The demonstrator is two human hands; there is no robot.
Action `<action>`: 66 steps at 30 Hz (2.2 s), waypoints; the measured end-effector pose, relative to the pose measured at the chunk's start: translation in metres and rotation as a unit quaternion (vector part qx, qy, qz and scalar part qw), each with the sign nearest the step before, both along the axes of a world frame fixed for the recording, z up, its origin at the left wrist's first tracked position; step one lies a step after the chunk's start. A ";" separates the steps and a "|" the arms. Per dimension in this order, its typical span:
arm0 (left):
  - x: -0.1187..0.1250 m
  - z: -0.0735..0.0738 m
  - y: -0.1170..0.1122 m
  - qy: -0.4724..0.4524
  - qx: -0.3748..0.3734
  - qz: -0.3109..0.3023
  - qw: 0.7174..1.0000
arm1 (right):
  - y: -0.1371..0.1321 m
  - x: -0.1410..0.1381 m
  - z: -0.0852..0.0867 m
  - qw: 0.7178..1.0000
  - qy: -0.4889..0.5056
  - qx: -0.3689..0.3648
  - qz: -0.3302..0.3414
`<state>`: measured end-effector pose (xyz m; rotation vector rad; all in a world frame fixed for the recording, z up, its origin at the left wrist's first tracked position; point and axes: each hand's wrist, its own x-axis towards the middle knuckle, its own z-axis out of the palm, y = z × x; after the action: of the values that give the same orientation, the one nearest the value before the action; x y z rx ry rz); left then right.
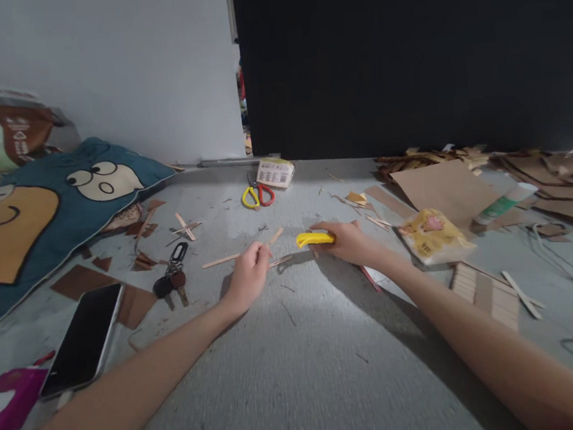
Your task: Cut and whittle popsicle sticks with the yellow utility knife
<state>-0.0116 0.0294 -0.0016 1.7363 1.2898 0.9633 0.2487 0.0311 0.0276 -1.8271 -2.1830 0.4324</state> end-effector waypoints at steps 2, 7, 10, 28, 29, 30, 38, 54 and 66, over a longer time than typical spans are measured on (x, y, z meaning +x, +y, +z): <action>0.000 0.000 0.000 -0.005 -0.001 0.003 1.000 | 0.001 0.001 -0.003 0.997 0.004 0.024 -0.070; 0.002 0.002 -0.001 -0.010 -0.002 -0.004 1.000 | 0.005 0.006 -0.016 0.977 -0.053 0.082 -0.189; 0.002 0.003 -0.001 -0.014 0.003 -0.003 1.000 | 0.006 0.008 -0.025 0.971 -0.118 0.067 -0.196; 0.002 0.006 -0.003 -0.011 -0.012 0.005 1.000 | -0.010 -0.032 -0.030 0.993 -0.024 0.080 -0.081; 0.002 0.005 -0.003 -0.005 -0.008 0.014 1.000 | -0.011 -0.033 -0.029 0.994 -0.001 0.082 -0.070; 0.001 0.004 -0.002 0.008 0.003 0.027 1.000 | -0.013 -0.034 -0.027 0.995 0.035 0.078 -0.053; -0.002 -0.006 0.001 0.102 0.146 0.096 0.979 | -0.025 -0.036 -0.012 0.927 0.361 0.077 0.062; 0.000 0.008 -0.015 0.002 0.099 -0.155 0.983 | -0.040 -0.051 -0.001 0.852 0.513 0.066 0.081; -0.002 0.008 -0.016 -0.029 0.127 -0.175 0.976 | -0.039 -0.051 -0.004 0.839 0.529 0.059 0.109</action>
<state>-0.0139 0.0129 0.0069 2.0283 0.8108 0.9924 0.1973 -0.0084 0.0234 -0.8583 -1.5271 1.0215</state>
